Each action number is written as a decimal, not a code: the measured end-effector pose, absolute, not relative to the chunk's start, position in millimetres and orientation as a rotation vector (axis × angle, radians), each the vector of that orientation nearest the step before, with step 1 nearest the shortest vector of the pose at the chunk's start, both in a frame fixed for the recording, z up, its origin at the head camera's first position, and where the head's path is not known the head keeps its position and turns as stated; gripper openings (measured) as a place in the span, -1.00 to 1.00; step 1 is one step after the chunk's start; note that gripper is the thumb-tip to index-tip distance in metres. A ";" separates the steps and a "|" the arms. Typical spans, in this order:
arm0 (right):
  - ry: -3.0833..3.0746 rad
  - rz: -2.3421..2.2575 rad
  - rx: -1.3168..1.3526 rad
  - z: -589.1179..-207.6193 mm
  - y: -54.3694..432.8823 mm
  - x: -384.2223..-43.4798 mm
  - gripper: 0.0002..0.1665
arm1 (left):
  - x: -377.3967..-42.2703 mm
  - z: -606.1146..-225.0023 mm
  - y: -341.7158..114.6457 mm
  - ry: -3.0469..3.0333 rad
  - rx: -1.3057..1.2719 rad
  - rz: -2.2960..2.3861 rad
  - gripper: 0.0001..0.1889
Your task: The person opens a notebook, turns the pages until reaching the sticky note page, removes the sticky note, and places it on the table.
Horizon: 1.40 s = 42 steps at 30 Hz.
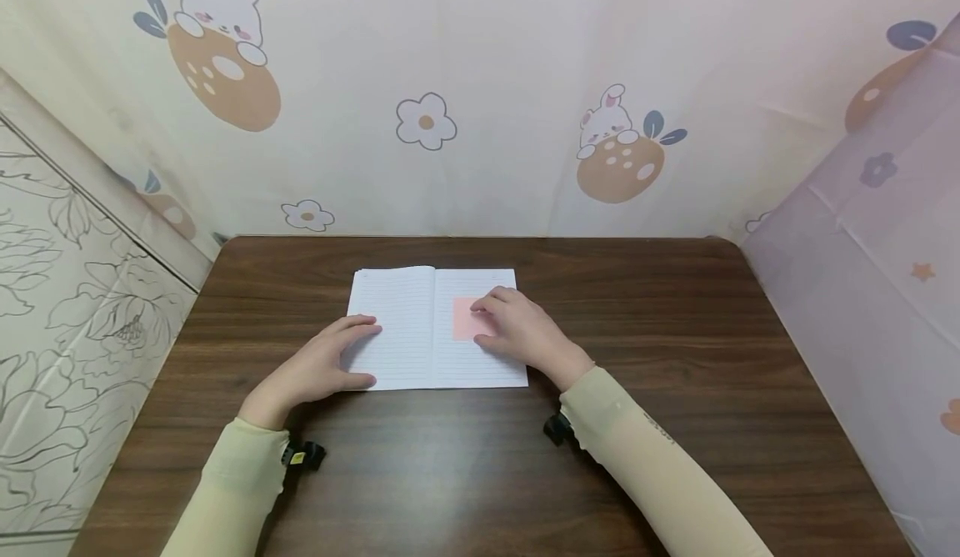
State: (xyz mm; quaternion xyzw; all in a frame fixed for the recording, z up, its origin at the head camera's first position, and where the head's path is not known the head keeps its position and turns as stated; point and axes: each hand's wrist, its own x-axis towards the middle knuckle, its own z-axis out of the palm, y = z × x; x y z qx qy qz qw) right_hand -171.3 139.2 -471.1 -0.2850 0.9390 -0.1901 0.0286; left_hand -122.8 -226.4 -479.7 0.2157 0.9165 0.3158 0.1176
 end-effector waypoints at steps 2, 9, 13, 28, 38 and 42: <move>2.887 -0.578 -0.882 -470.1 140.1 -171.8 -0.45 | -122.6 -479.6 -226.0 2.677 0.629 0.926 -0.20; 2.877 -0.546 -0.866 -467.7 141.3 -175.2 -0.38 | -123.3 -479.8 -225.3 2.678 0.628 0.924 -0.20; 2.893 -0.553 -0.887 -467.2 140.6 -176.6 -0.42 | -124.3 -480.1 -225.5 2.682 0.633 0.917 -0.20; 3.003 -0.480 -0.953 -467.9 144.2 -183.0 -0.55 | -126.3 -479.4 -226.8 2.677 0.629 0.918 -0.20; 2.953 -0.548 -1.011 -465.1 142.6 -190.8 -0.43 | -125.7 -481.9 -227.1 2.678 0.630 0.918 -0.20; 2.926 -0.517 -0.932 -466.7 139.7 -204.1 -0.35 | -125.3 -482.9 -227.6 2.677 0.625 0.920 -0.20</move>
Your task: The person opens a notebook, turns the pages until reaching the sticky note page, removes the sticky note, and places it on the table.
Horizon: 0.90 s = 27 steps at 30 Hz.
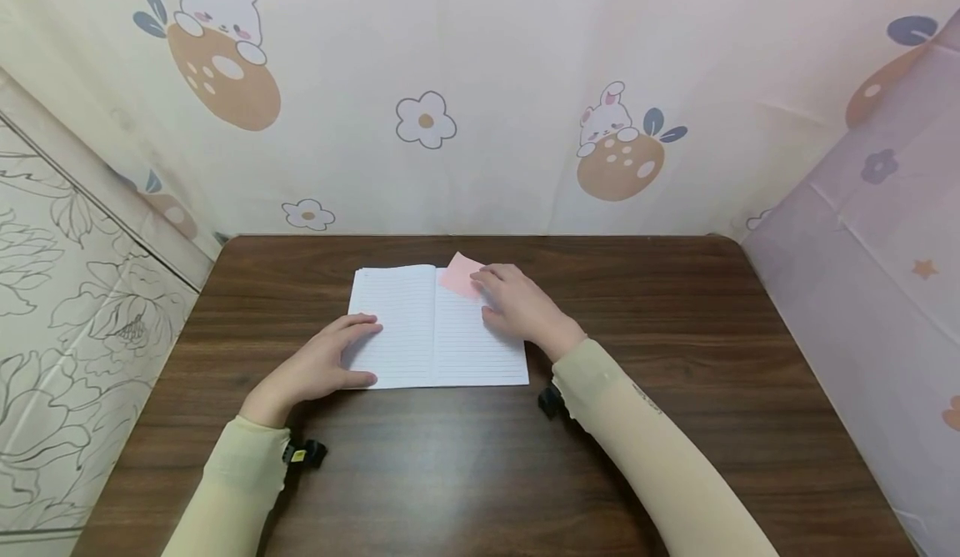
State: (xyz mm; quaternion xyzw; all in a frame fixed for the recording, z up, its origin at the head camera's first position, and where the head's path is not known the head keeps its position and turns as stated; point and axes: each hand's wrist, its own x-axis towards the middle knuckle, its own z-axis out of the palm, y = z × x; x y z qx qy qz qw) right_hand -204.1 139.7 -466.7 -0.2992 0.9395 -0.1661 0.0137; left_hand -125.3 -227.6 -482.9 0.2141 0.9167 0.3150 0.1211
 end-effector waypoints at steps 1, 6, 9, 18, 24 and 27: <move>2.922 -0.511 -0.905 -467.7 139.3 -207.9 -0.33 | -125.3 -482.9 -227.7 2.675 0.623 0.922 -0.20; 2.913 -0.530 -0.788 -472.3 136.3 -227.2 -0.30 | -125.0 -482.6 -227.9 2.664 0.610 0.929 -0.19; 2.909 -0.537 -0.723 -473.9 132.9 -235.6 -0.28 | -124.7 -482.3 -228.1 2.665 0.607 0.929 -0.19; 2.929 -0.544 -0.622 -475.6 125.8 -245.5 -0.29 | -124.3 -479.7 -227.8 2.671 0.644 0.928 -0.20; 2.945 -0.611 -0.590 -473.5 124.3 -244.0 -0.33 | -125.0 -479.4 -227.3 2.667 0.642 0.927 -0.20; 2.951 -0.696 -0.560 -473.3 124.9 -242.1 -0.34 | -125.4 -480.0 -227.3 2.665 0.639 0.928 -0.20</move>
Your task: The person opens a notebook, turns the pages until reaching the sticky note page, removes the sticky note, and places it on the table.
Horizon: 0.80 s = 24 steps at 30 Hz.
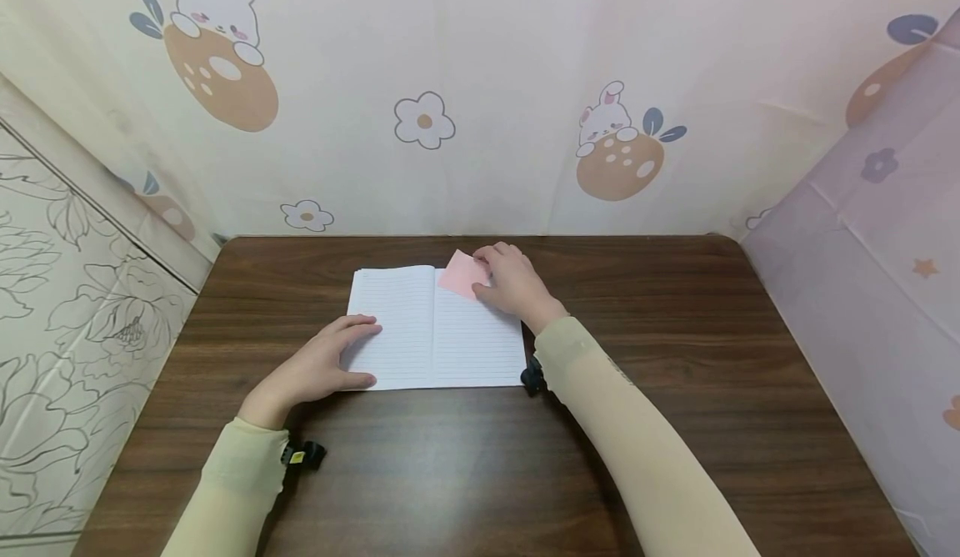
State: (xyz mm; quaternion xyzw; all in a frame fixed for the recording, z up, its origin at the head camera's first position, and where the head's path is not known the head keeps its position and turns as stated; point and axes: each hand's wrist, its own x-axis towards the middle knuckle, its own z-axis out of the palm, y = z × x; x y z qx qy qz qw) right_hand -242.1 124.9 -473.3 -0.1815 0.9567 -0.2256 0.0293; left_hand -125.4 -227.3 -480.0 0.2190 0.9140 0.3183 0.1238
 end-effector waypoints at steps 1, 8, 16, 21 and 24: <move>2.948 -0.733 -0.546 -473.4 125.4 -241.4 -0.35 | -125.4 -480.2 -227.4 2.665 0.639 0.928 -0.20; 2.887 -0.977 -0.455 -470.9 131.6 -236.7 -0.51 | -125.4 -480.6 -229.3 2.665 0.634 0.933 -0.20; 2.827 -1.152 -0.425 -461.9 145.1 -228.2 -0.56 | -124.5 -482.3 -229.2 2.658 0.612 0.940 -0.20; 2.807 -1.277 -0.378 -453.7 161.8 -218.5 -0.52 | -124.2 -484.3 -230.1 2.659 0.608 0.942 -0.20; 2.822 -1.324 -0.355 -449.7 177.2 -212.4 -0.55 | -123.9 -485.4 -231.2 2.658 0.608 0.942 -0.20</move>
